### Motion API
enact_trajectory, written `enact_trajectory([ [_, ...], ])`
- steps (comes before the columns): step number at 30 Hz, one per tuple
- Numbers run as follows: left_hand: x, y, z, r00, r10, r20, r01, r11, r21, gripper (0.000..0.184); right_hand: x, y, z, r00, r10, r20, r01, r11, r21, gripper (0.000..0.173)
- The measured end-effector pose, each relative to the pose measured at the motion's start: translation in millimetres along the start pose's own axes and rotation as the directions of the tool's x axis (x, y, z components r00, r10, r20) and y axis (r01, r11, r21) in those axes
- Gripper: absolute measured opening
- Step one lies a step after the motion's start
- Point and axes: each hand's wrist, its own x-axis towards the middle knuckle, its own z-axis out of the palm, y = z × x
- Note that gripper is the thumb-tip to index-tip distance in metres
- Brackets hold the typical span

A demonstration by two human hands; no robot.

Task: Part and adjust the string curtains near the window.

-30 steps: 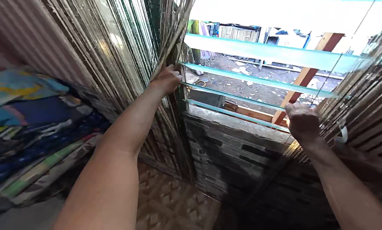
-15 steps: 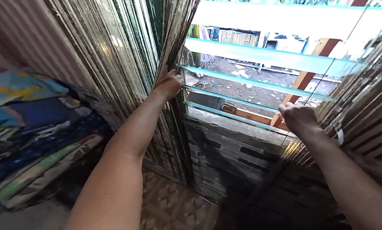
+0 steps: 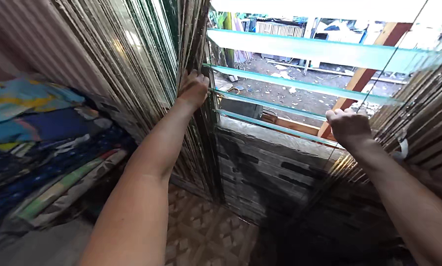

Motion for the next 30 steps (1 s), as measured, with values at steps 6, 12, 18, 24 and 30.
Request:
enact_trajectory([
  [6, -2.0, -15.4, 3.1, 0.996, 0.084, -0.028, -0.083, 0.996, 0.037, 0.025, 2.3, 5.6, -0.1, 0.999, -0.052, -0.015, 0.052, 0.998, 0.022, 0.012],
  [12, 5.2, -20.0, 14.9, 0.964, 0.261, -0.056, -0.258, 0.965, 0.054, 0.019, -2.5, 11.3, 9.1, 0.990, -0.101, -0.100, 0.105, 0.994, 0.035, 0.011],
  [18, 22.5, -23.6, 0.0, 0.918, 0.384, 0.100, -0.387, 0.922, 0.005, 0.016, -6.8, 9.2, 15.7, 0.983, -0.089, -0.162, 0.097, 0.994, 0.041, 0.009],
  [24, 24.5, -22.8, -3.8, 0.892, 0.421, 0.164, -0.437, 0.896, 0.074, 0.015, -9.7, 1.7, 18.3, 0.974, -0.067, -0.215, 0.071, 0.997, 0.011, 0.010],
  [30, 23.0, -17.8, 13.8, 0.916, 0.384, 0.117, -0.397, 0.909, 0.124, 0.018, -11.9, -0.2, 11.9, 0.993, -0.017, -0.116, 0.026, 0.997, 0.072, 0.013],
])
